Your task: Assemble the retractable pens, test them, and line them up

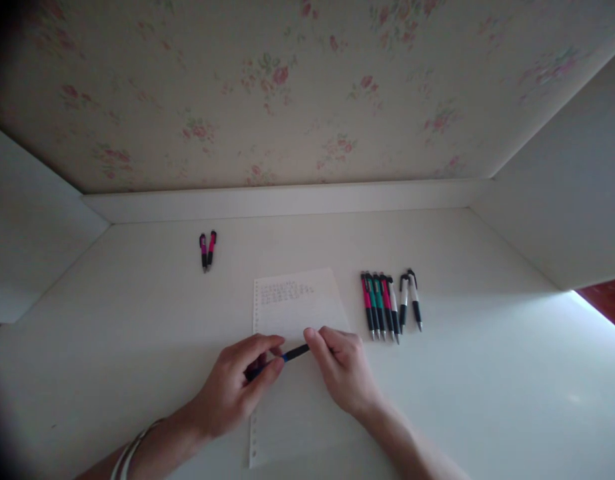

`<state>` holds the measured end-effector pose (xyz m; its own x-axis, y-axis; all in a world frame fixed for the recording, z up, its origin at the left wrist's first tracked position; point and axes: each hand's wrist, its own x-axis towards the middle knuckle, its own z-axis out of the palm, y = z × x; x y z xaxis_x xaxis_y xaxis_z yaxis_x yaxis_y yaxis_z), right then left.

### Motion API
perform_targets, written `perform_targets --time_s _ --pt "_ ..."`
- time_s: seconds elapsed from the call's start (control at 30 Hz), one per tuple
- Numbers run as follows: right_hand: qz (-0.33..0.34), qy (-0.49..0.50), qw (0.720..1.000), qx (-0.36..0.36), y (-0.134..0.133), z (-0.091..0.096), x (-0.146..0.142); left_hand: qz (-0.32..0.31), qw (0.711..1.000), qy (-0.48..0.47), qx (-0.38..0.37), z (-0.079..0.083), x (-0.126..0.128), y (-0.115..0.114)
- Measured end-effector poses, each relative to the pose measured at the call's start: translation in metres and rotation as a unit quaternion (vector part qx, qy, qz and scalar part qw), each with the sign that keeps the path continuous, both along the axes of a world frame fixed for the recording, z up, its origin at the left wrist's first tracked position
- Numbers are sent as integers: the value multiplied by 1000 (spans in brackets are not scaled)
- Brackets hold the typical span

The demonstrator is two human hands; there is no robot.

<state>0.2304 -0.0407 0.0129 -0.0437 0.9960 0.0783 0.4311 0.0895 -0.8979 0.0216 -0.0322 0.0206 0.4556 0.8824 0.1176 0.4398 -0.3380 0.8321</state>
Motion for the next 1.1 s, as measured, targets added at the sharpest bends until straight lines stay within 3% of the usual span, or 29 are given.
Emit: perform_targets --time_s 0.17,0.3,0.4,0.5,0.63,0.7,0.93,1.1 --pt "117 -71 990 23 -7 2 -15 -62 988 48 134 -13 0 -7" --pt "135 -105 983 72 -8 3 -17 -87 990 23 106 -9 1 -8" --pt "143 -107 979 100 -8 5 -15 -98 995 -5 -3 6 4 -8" --pt "155 -81 980 92 -9 9 -13 -101 975 -40 -193 19 6 -6" --pt "182 -29 981 59 -9 15 -12 -87 884 -147 -436 19 4 -1" --pt "194 0 980 37 -8 15 -11 -90 850 -178 -487 14 2 3" --pt "118 124 983 -65 -4 3 -2 -90 882 -199 -418 5 0 7" --pt "82 96 990 -67 -2 1 -1 -112 893 -188 -393 7 0 7"
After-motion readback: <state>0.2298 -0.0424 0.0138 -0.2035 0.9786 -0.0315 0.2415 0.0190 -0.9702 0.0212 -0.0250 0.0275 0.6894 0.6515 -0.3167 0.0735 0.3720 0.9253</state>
